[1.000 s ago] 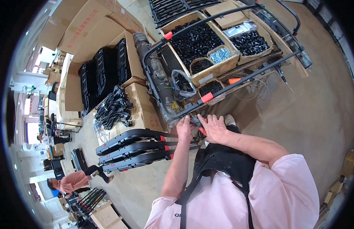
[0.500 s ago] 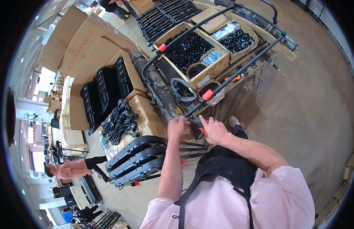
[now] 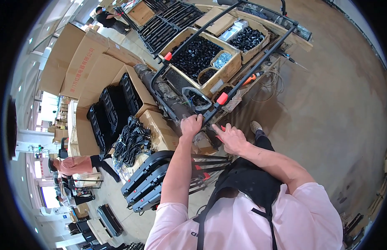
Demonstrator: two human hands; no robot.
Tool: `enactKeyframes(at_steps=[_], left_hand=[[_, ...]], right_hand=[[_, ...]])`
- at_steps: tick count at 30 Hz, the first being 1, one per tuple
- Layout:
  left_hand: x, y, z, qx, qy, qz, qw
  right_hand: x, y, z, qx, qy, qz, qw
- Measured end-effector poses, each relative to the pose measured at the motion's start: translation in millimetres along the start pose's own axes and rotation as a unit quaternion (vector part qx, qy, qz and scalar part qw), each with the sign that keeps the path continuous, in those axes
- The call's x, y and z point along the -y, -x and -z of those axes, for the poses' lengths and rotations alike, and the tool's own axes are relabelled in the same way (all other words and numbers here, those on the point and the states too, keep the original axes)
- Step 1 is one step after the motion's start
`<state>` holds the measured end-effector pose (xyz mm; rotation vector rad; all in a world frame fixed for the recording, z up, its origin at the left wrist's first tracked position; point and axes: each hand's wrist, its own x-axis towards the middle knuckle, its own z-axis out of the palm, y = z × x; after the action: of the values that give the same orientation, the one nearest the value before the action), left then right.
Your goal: Assembling components of a handheld power tool, specifically a leaf blower, using an electric screwdriver and fasteners.
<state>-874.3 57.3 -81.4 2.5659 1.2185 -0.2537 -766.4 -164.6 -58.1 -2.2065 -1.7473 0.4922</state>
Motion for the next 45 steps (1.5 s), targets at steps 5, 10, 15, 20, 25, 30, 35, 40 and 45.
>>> enactKeyframes(at_steps=[5, 10, 15, 20, 25, 30, 35, 40, 45], left_hand=[[-1.8, 5.3, -11.7, -0.095, 0.086, 0.006, 0.992], [-2.6, 0.8, -13.4, -0.1, 0.096, 0.024, 0.99], [-4.8, -2.7, -13.1, -0.091, 0.09, 0.033, 0.991], [1.5, -7.5, -16.4, -0.079, 0.101, 0.047, 0.991], [-6.3, -11.9, -14.9, -0.039, 0.095, 0.064, 0.993], [-5.3, -11.9, -13.5, -0.032, 0.091, 0.078, 0.992], [-5.5, -9.0, -13.2, -0.026, 0.099, 0.095, 0.99], [-12.8, -10.3, -11.3, -0.053, 0.097, 0.083, 0.99], [-6.3, -13.3, -18.6, -0.061, 0.092, 0.092, 0.99]], right_hand=[[12.7, 3.7, -6.3, -0.022, 0.009, -0.015, 1.0], [23.8, 4.8, -11.5, -0.042, 0.011, -0.026, 0.999], [33.3, 1.2, -18.0, -0.028, 0.013, -0.062, 0.998], [10.6, -3.0, -8.9, -0.029, 0.009, -0.013, 0.999], [38.7, -5.5, -24.3, -0.041, 0.078, -0.065, 0.994], [38.7, -7.7, -43.0, -0.045, 0.125, -0.073, 0.988], [32.5, -4.4, -29.6, -0.022, -0.01, -0.066, 0.998], [46.5, -7.3, -33.4, -0.025, 0.079, -0.077, 0.994], [26.8, -13.7, -22.1, -0.02, -0.042, -0.072, 0.996]])
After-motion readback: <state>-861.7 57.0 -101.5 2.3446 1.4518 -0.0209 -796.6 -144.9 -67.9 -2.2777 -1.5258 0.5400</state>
